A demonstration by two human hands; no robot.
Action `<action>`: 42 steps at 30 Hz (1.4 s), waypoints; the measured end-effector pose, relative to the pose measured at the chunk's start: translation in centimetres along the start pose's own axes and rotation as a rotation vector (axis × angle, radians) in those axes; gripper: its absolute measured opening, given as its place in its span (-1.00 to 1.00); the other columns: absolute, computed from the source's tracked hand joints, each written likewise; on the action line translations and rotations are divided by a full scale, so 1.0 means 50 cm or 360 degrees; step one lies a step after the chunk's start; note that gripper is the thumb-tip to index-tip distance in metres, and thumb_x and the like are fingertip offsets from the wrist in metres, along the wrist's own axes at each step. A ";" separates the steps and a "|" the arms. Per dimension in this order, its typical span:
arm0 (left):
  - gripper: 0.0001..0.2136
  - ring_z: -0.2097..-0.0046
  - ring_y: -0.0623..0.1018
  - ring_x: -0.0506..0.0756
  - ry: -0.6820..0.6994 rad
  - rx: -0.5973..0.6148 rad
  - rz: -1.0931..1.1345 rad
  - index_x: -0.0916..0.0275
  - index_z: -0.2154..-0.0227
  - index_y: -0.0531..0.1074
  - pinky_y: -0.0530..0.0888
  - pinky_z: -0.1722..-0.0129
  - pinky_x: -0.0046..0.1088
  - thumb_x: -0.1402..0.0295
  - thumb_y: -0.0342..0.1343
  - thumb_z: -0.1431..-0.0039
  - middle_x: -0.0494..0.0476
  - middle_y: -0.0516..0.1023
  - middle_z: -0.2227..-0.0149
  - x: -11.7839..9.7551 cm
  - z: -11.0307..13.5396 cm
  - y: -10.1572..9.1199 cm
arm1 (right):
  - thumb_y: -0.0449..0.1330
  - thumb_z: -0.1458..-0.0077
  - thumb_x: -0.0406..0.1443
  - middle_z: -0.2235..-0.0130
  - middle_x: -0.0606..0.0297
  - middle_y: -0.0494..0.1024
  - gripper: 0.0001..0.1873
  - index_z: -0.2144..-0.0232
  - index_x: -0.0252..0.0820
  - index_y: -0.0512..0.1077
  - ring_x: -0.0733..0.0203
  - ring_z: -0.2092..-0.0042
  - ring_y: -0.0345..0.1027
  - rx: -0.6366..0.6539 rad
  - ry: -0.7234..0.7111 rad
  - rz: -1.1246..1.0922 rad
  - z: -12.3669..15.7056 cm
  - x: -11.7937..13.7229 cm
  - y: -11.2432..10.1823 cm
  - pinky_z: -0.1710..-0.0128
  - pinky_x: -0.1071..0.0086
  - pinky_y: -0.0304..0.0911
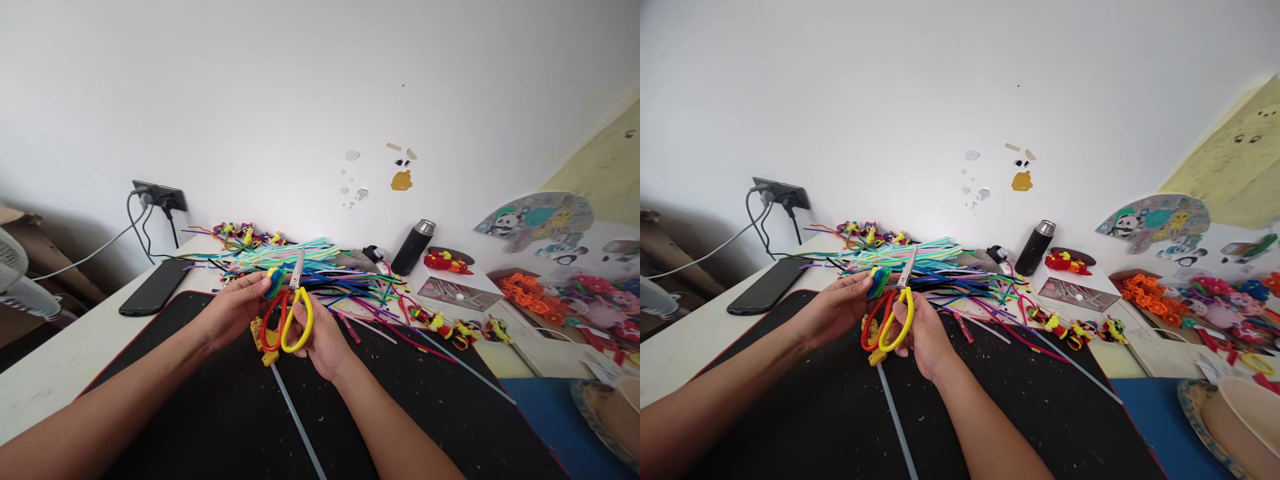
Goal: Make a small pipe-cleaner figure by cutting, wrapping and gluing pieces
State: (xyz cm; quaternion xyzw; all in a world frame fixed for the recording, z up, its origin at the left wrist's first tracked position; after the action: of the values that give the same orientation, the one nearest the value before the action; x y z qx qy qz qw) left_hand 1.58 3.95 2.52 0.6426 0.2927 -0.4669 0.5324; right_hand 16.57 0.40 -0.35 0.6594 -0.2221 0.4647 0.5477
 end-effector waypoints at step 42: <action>-0.61 0.48 0.45 -0.01 0.0296 -0.0154 -0.0330 0.21 0.30 0.46 0.35 0.48 -0.50 0.00 0.42 -0.13 -0.03 0.48 0.46 -0.060 -0.091 0.014 | 0.29 -0.16 0.30 0.15 0.05 0.73 -0.17 -0.20 -0.13 0.39 0.08 0.33 0.67 0.0062 -0.0275 0.0165 -0.007 0.060 -0.044 0.39 0.36 0.46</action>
State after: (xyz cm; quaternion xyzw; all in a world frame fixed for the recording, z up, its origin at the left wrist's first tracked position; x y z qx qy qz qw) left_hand 2.32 8.51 5.54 0.6229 0.4277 -0.4432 0.4824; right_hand 19.64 2.04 1.08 0.6950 -0.2931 0.4381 0.4890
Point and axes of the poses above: each hand's wrist, its own z-axis away from the middle knuckle, its own y-axis out of the palm, x = y × z, the point moved 5 cm from there along -z, towards the middle knuckle
